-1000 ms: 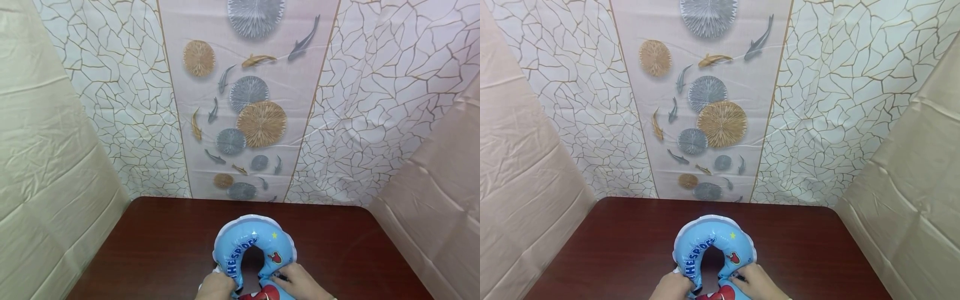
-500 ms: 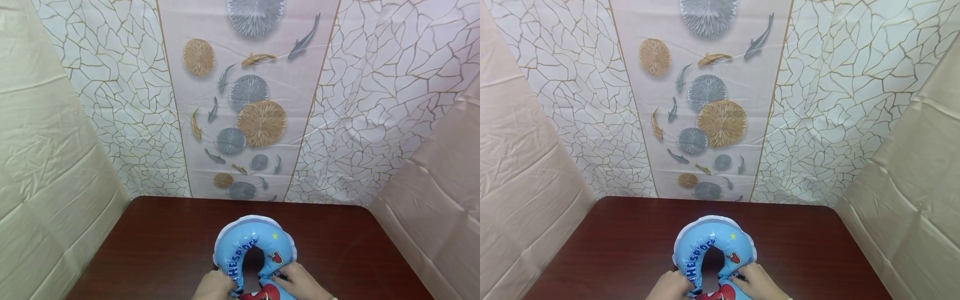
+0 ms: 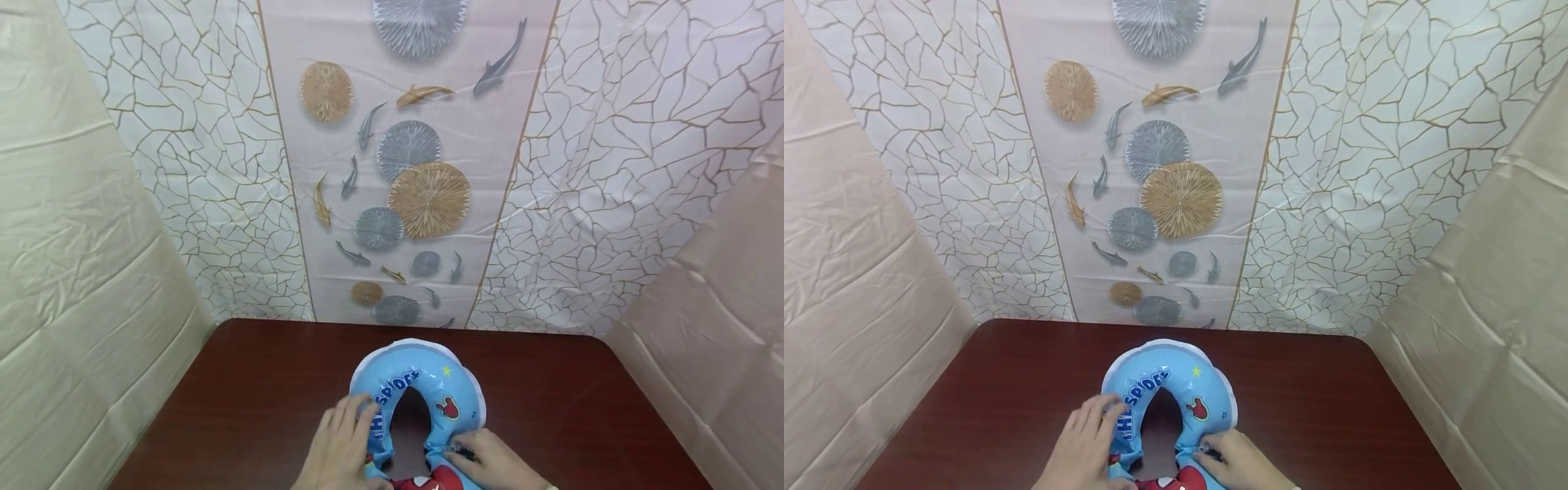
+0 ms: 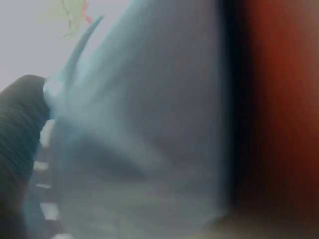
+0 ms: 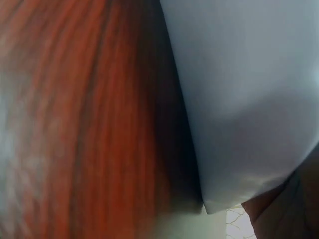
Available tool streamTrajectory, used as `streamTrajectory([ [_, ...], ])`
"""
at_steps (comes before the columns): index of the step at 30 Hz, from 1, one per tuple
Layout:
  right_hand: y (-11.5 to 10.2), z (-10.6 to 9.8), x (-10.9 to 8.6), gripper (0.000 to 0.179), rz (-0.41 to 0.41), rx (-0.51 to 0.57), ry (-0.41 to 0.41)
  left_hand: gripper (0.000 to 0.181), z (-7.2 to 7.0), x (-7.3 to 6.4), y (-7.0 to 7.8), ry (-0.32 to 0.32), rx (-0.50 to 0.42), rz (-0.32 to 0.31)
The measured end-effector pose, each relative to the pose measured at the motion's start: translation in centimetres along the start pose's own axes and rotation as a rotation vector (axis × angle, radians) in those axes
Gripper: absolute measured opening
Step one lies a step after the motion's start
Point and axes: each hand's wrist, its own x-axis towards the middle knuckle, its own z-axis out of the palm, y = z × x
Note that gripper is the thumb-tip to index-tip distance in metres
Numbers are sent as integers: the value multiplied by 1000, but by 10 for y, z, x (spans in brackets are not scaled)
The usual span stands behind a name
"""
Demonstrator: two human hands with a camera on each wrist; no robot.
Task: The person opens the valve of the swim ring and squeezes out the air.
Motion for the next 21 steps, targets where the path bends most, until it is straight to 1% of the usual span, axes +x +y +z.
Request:
streamTrajectory([
  [1,0,-1,0,26,-13,-1,-3,134,-2,3,-2,-12,20,-5],
  [2,-1,-1,0,26,-28,-4,-5,145,-3,5,-4,-40,28,-8],
  [3,-1,-1,1,25,-41,-4,-8,151,-4,8,-6,-83,16,-9],
  [5,-2,-2,1,23,-63,-9,-10,155,-4,13,-10,-176,-43,-14],
  [6,-3,-3,1,21,-70,-13,-9,153,-3,15,-11,-218,-79,-18],
  [8,-5,-3,0,16,-89,-40,15,150,1,17,-13,-281,-153,-36],
  [9,-6,-3,-1,13,-104,-70,39,149,2,18,-14,-302,-194,-50],
  [11,-8,-2,-2,6,-145,-167,115,147,6,18,-15,-337,-258,-81],
  [13,-10,-1,-3,2,-184,-296,213,146,9,19,-16,-364,-291,-99],
  [15,-10,0,-4,6,-199,-427,301,145,11,18,-18,-385,-305,-103],
  [16,-11,0,-4,8,-194,-464,329,144,12,18,-19,-393,-309,-102],
  [17,-11,0,-4,10,-192,-481,346,143,12,17,-19,-400,-313,-99],
  [19,-10,0,-4,11,-185,-495,353,141,13,17,-20,-412,-319,-91],
  [21,-9,0,-4,8,-177,-474,332,139,14,16,-20,-421,-334,-90],
])
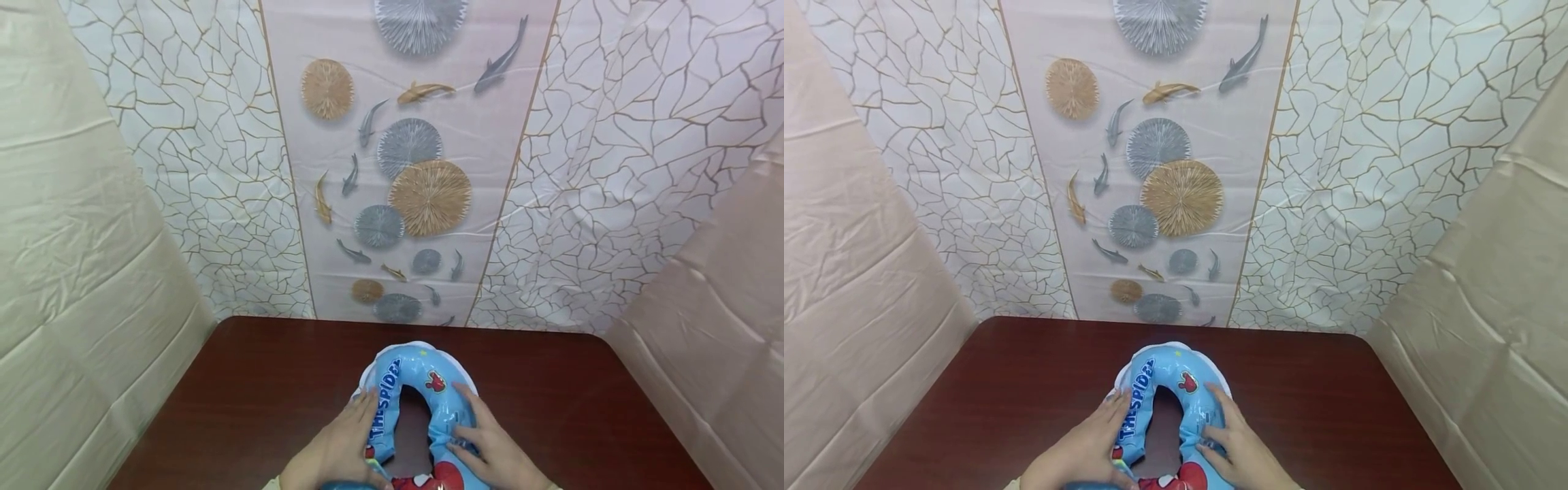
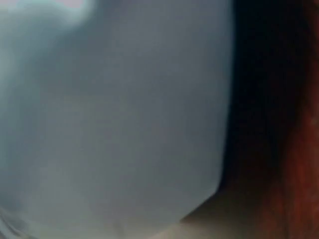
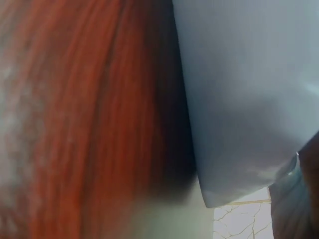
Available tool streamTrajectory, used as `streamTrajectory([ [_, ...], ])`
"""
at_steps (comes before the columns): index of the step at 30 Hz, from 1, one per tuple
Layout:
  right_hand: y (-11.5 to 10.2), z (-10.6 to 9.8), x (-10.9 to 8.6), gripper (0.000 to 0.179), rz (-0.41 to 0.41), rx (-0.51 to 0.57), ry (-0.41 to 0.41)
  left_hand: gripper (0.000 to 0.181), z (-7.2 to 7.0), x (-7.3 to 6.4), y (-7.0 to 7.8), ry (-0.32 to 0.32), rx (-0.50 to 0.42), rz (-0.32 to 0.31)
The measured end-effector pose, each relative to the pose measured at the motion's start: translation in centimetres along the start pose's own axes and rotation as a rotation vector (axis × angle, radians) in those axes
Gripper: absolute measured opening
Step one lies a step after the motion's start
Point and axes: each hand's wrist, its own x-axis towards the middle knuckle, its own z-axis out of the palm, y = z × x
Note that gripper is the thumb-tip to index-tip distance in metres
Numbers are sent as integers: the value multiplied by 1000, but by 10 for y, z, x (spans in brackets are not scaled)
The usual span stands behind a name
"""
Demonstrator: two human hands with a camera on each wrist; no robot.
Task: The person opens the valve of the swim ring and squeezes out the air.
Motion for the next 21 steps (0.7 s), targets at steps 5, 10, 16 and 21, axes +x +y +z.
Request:
streamTrajectory([
  [5,3,-1,-1,9,77,104,-91,136,1,2,0,0,-1,20],
  [10,6,-1,0,10,121,232,-139,129,1,5,0,-25,-15,9],
  [16,9,-1,6,29,116,326,-132,119,0,7,0,-35,-12,16],
  [21,9,-1,10,17,114,335,-100,114,-1,10,-1,-71,-55,-20],
])
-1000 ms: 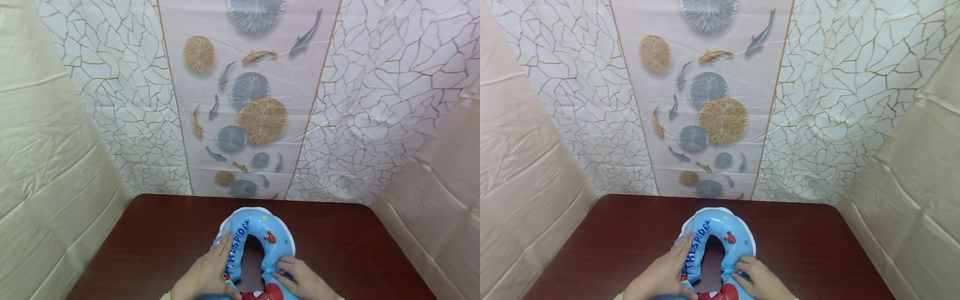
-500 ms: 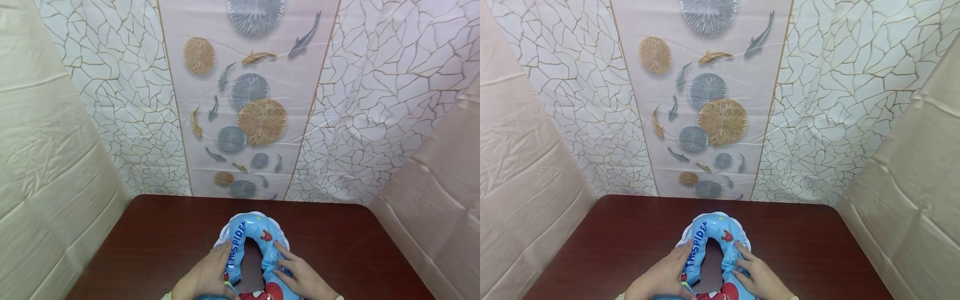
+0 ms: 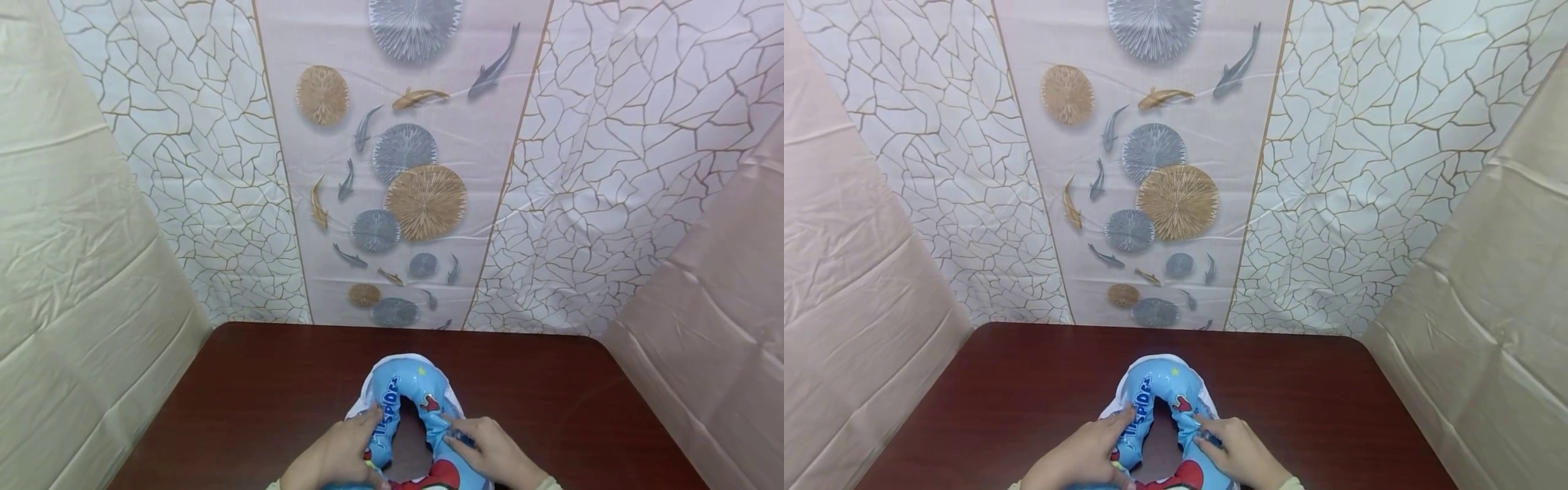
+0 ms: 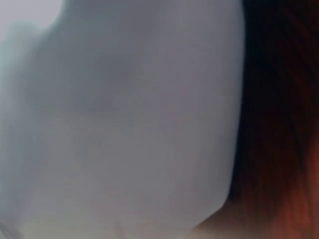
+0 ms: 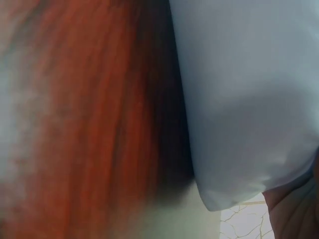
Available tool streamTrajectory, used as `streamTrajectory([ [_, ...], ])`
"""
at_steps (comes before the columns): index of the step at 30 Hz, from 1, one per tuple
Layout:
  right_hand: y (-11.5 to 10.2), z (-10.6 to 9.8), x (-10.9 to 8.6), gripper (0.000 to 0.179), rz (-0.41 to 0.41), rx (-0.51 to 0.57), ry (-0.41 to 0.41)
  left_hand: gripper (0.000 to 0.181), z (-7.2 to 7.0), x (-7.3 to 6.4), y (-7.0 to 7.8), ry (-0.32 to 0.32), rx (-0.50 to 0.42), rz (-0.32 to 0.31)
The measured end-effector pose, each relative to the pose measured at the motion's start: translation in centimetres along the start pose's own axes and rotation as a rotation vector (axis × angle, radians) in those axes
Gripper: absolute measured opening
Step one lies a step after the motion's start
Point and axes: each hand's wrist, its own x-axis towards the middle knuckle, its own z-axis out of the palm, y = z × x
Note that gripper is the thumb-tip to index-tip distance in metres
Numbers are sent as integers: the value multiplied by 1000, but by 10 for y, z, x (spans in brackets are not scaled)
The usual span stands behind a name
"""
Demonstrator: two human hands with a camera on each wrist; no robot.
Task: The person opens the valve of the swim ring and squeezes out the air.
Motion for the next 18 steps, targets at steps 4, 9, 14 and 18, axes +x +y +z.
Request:
streamTrajectory([
  [4,-1,2,1,10,-14,4,25,107,1,2,0,7,6,-11],
  [9,-2,3,2,19,3,-3,26,100,3,4,3,13,30,-23],
  [14,-1,4,2,17,41,2,-15,95,4,4,6,42,95,15],
  [18,1,4,2,16,53,12,-32,91,4,5,9,49,120,22],
])
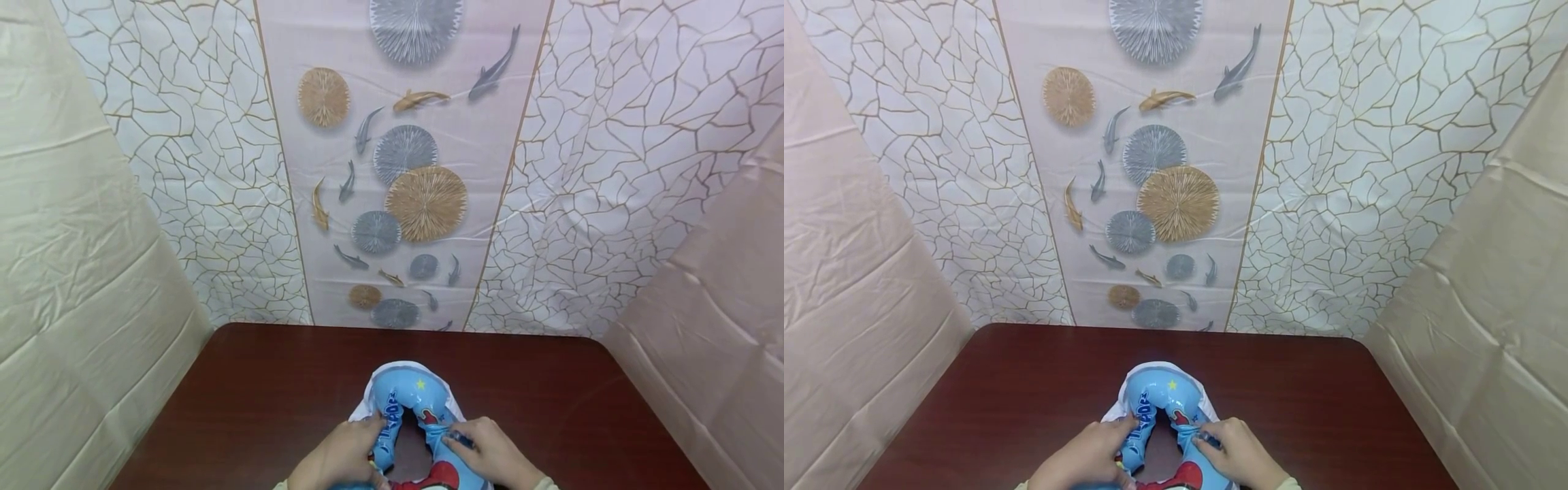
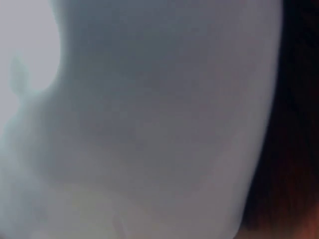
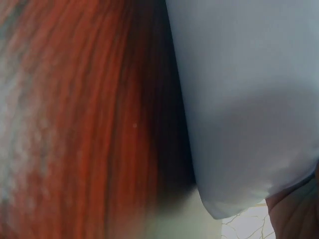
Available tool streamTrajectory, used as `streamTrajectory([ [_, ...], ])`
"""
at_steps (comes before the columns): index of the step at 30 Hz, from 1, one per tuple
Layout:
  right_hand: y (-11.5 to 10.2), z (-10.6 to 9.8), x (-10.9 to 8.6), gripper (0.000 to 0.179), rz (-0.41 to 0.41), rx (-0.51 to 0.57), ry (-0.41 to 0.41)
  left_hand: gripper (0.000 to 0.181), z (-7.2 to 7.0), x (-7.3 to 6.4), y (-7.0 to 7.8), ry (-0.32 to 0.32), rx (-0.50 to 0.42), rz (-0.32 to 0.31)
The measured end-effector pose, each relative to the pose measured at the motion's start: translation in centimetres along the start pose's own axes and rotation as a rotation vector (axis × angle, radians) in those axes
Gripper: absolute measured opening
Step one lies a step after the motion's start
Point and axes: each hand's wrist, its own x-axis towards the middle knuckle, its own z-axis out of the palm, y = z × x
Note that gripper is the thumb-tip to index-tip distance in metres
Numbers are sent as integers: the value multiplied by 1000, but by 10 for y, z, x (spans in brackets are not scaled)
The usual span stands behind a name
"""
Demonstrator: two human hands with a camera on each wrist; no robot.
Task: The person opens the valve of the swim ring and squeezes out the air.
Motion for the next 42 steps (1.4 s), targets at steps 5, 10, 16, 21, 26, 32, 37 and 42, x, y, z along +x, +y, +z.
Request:
streamTrajectory([
  [5,1,0,1,13,2,11,-6,87,1,2,0,-23,6,-12],
  [10,1,0,1,13,13,23,-17,85,0,3,1,-36,23,-10],
  [16,2,2,2,14,8,29,-21,77,-2,3,3,-65,-3,-15],
  [21,3,5,2,16,30,34,-47,69,-2,2,4,-67,-28,-9],
  [26,2,4,3,16,41,25,-54,68,-3,3,5,-72,-31,-11],
  [32,-1,5,4,17,33,16,-55,64,-3,2,5,-59,-33,0],
  [37,1,7,4,16,25,5,-46,67,-3,2,6,-56,-39,-4],
  [42,2,7,4,16,29,14,-55,63,-2,2,8,-31,-21,20],
])
